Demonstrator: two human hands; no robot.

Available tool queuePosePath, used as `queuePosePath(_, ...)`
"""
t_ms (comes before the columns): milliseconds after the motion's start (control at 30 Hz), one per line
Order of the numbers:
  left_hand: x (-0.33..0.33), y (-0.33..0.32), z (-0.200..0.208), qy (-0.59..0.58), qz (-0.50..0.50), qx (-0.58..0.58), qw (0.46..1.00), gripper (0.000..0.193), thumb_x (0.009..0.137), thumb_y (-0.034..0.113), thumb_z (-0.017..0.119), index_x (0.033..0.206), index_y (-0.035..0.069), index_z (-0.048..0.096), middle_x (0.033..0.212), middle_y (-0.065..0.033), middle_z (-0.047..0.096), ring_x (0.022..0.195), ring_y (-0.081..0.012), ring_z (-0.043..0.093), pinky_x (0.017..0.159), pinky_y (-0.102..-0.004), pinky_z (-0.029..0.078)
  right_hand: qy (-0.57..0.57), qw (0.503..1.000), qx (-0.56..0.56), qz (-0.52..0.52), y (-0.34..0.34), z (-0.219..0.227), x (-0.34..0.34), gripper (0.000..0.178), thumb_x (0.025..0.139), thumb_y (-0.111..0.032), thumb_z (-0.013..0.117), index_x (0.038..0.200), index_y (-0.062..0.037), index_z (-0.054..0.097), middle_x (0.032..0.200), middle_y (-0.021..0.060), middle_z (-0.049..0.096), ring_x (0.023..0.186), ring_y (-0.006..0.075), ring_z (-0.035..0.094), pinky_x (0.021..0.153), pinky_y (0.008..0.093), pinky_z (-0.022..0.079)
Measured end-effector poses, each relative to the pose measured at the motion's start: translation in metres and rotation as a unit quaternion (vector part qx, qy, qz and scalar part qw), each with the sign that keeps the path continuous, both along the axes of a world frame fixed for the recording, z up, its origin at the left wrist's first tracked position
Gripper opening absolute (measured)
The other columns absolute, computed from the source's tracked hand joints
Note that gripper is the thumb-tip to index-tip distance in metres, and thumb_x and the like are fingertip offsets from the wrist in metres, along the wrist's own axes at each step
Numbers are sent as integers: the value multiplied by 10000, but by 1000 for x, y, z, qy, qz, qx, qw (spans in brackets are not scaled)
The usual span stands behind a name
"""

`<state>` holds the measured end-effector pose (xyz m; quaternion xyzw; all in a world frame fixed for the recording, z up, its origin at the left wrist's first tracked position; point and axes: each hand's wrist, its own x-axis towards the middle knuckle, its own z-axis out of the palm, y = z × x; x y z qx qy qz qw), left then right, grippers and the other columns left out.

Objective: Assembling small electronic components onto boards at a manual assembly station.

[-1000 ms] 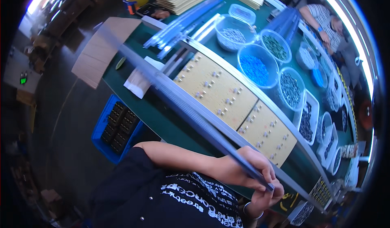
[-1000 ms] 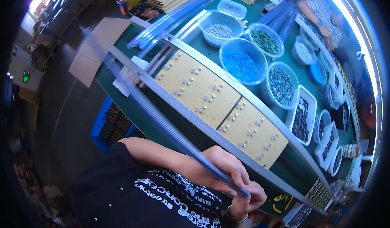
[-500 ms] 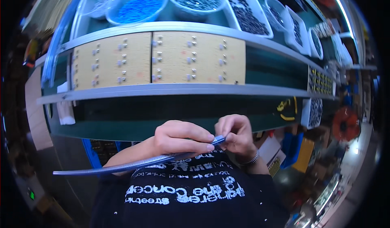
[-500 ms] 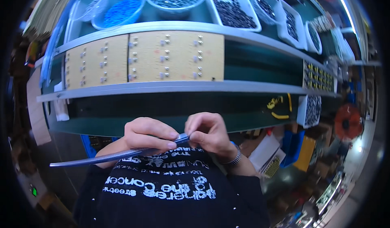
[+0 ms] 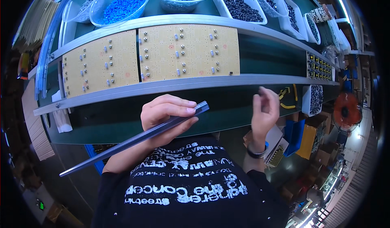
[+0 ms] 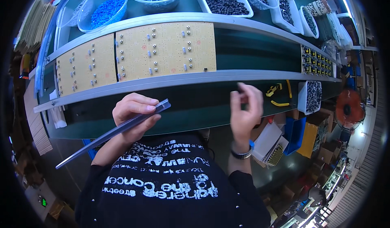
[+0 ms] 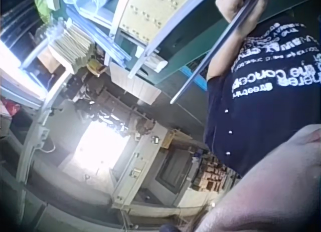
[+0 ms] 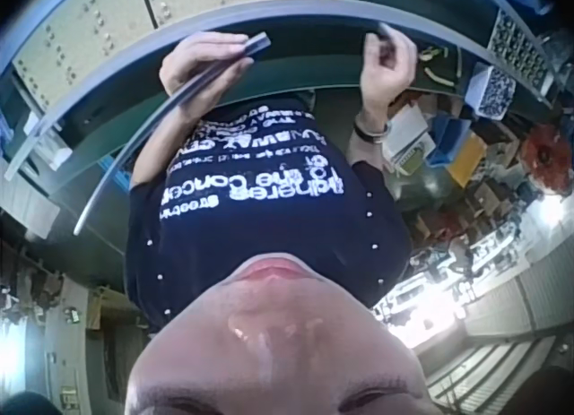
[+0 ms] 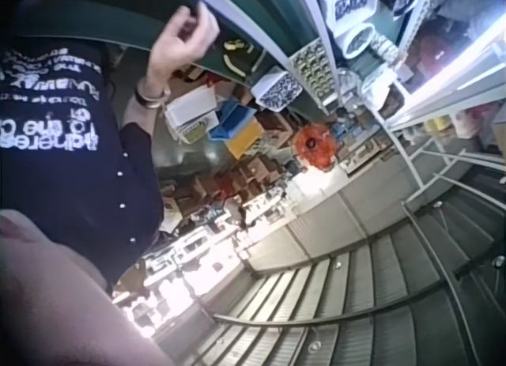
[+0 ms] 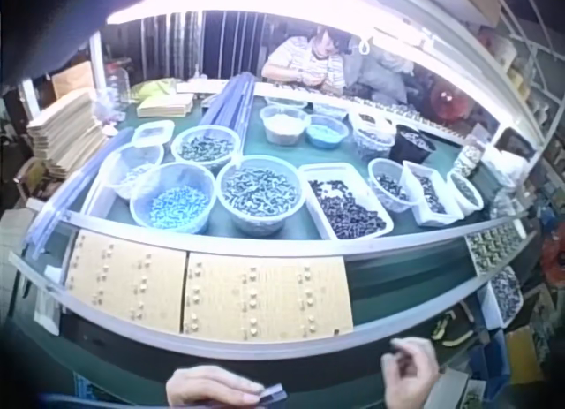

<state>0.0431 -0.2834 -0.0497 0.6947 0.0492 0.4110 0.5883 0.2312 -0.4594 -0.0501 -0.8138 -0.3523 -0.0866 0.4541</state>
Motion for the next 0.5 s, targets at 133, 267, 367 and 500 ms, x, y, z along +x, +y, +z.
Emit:
queuePosePath(133, -2, 2, 4, 39, 3, 30, 999, 214, 679, -12, 742, 865, 38, 650, 875, -130, 659, 804, -194, 654, 705, -259, 516, 381, 880, 33, 281, 46, 34, -35, 141, 827, -63, 646, 928, 34, 657, 818, 86, 658, 664, 97, 612, 582, 190, 481)
queuePosePath(267, -2, 8, 23, 98, -7, 65, 993, 216, 663, -16, 753, 848, 38, 655, 860, -124, 663, 813, -194, 658, 701, -265, 522, 504, 806, -26, 307, 61, 35, -29, 133, 839, -73, 637, 905, 38, 666, 777, 80, 666, 632, 105, 629, 567, 194, 501)
queuePosePath(367, -3, 14, 38, 146, -14, 100, 984, 217, 651, -22, 760, 833, 39, 659, 854, -121, 664, 819, -198, 661, 698, -271, 527, 528, 771, -59, 351, 69, 40, -22, 133, 842, -69, 632, 909, 42, 663, 769, 82, 666, 620, 102, 626, 564, 194, 506)
queuePosePath(500, -5, 14, 46, 166, -38, 91, 981, 190, 649, -24, 760, 793, 46, 658, 849, -120, 664, 817, -208, 664, 695, -286, 534, 633, 665, -57, 393, 71, 38, -9, 126, 841, -67, 632, 891, 47, 658, 768, 82, 665, 619, 97, 624, 556, 194, 506)
